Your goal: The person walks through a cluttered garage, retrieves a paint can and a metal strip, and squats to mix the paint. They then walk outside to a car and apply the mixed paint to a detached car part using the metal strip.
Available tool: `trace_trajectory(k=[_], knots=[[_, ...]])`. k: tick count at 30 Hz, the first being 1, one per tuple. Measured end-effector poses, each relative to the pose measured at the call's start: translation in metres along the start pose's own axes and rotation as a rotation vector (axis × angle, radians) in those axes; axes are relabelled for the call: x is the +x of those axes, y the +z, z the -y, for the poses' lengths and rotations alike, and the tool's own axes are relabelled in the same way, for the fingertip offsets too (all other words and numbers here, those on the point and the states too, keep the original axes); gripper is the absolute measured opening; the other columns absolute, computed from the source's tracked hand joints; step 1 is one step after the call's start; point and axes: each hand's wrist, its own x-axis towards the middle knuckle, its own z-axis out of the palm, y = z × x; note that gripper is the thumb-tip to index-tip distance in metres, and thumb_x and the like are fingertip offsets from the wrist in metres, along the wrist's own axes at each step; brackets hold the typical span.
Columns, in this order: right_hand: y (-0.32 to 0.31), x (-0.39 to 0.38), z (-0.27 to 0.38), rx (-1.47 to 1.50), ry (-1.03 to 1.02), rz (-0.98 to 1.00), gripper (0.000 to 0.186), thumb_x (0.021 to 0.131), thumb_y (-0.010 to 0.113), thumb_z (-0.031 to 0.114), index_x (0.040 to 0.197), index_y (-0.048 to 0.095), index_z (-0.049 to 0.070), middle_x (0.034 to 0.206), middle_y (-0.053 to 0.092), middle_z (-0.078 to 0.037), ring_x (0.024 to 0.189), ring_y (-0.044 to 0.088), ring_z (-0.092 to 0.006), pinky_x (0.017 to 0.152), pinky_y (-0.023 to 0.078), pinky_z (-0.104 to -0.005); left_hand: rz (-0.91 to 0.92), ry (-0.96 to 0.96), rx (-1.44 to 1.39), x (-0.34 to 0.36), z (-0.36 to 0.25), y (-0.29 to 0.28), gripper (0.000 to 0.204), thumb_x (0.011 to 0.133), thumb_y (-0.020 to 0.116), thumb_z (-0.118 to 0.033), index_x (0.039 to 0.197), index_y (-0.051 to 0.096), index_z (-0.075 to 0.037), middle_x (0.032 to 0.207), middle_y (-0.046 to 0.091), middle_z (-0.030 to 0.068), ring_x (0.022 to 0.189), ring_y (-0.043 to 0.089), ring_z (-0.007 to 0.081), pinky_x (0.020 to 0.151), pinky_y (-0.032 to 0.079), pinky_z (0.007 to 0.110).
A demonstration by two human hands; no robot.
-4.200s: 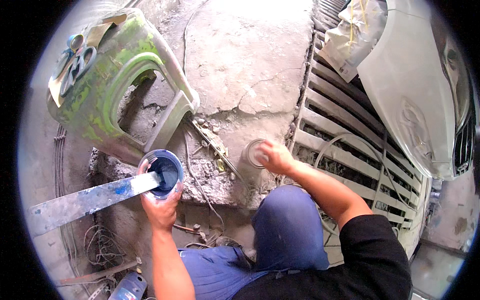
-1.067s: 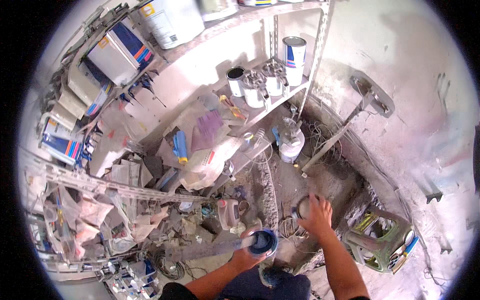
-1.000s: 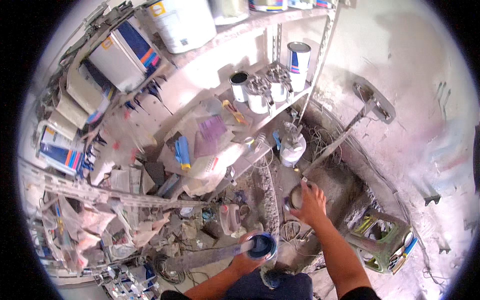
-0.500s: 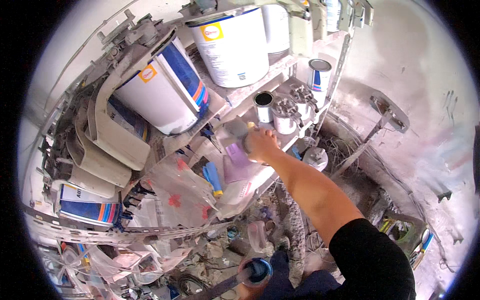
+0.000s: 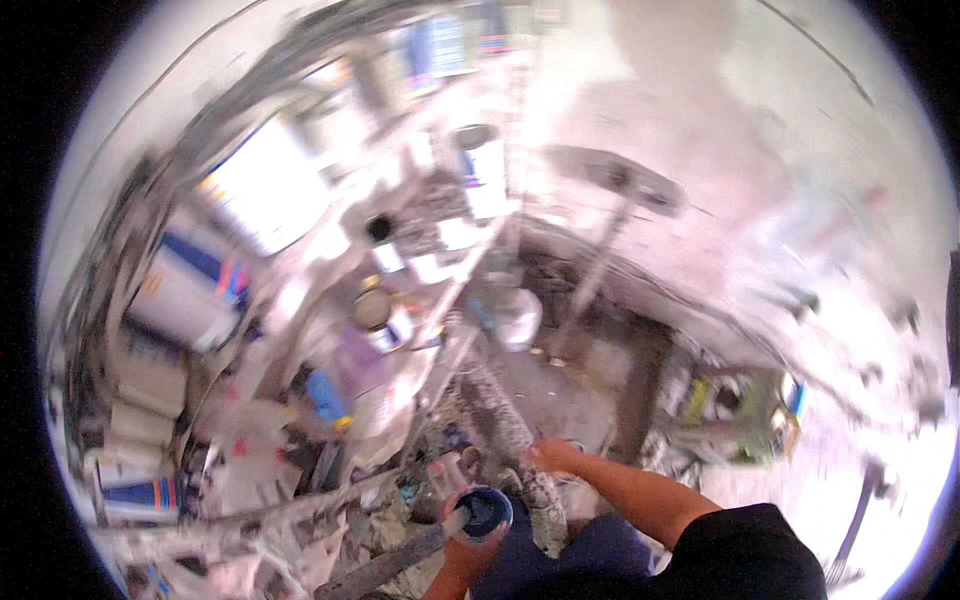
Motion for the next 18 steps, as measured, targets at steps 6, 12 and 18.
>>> trace_trajectory(k=[6,12,18], knots=[[0.059,-0.309,-0.067,0.346,0.303,-0.148,0.043,0.094,0.047,0.044,0.093,0.065,0.005,0.087,0.065,-0.019,0.086,0.063,-0.0342,0.075,0.049,-0.0452,0.372,0.31,-0.066,0.007,-0.055,0.089,0.076,0.066,0.079,-0.024,0.128,0.042,0.001,0.12,0.052,0.0162,0.113,0.051,0.0305,0.099,0.039,0.042],[0.162,-0.468,-0.053,1.339,0.641,-0.582,0.023,0.089,0.058,0.023,0.103,0.064,0.006,0.085,0.066,-0.009,0.082,0.065,-0.0184,0.069,0.052,-0.034,0.814,0.499,-0.226,-0.02,-0.172,0.238,0.083,0.07,0.074,-0.019,0.137,0.032,0.005,0.132,0.044,0.0191,0.122,0.045,0.0306,0.106,0.032,0.041],[0.291,-0.528,-0.015,1.565,0.8,-0.924,0.025,0.085,0.062,0.02,0.105,0.065,0.006,0.09,0.067,-0.009,0.08,0.065,-0.0184,0.07,0.052,-0.0321,1.164,0.643,-0.372,-0.13,-0.334,0.354,0.084,0.072,0.075,-0.022,0.139,0.031,0.002,0.137,0.038,0.016,0.126,0.039,0.0297,0.108,0.029,0.041]])
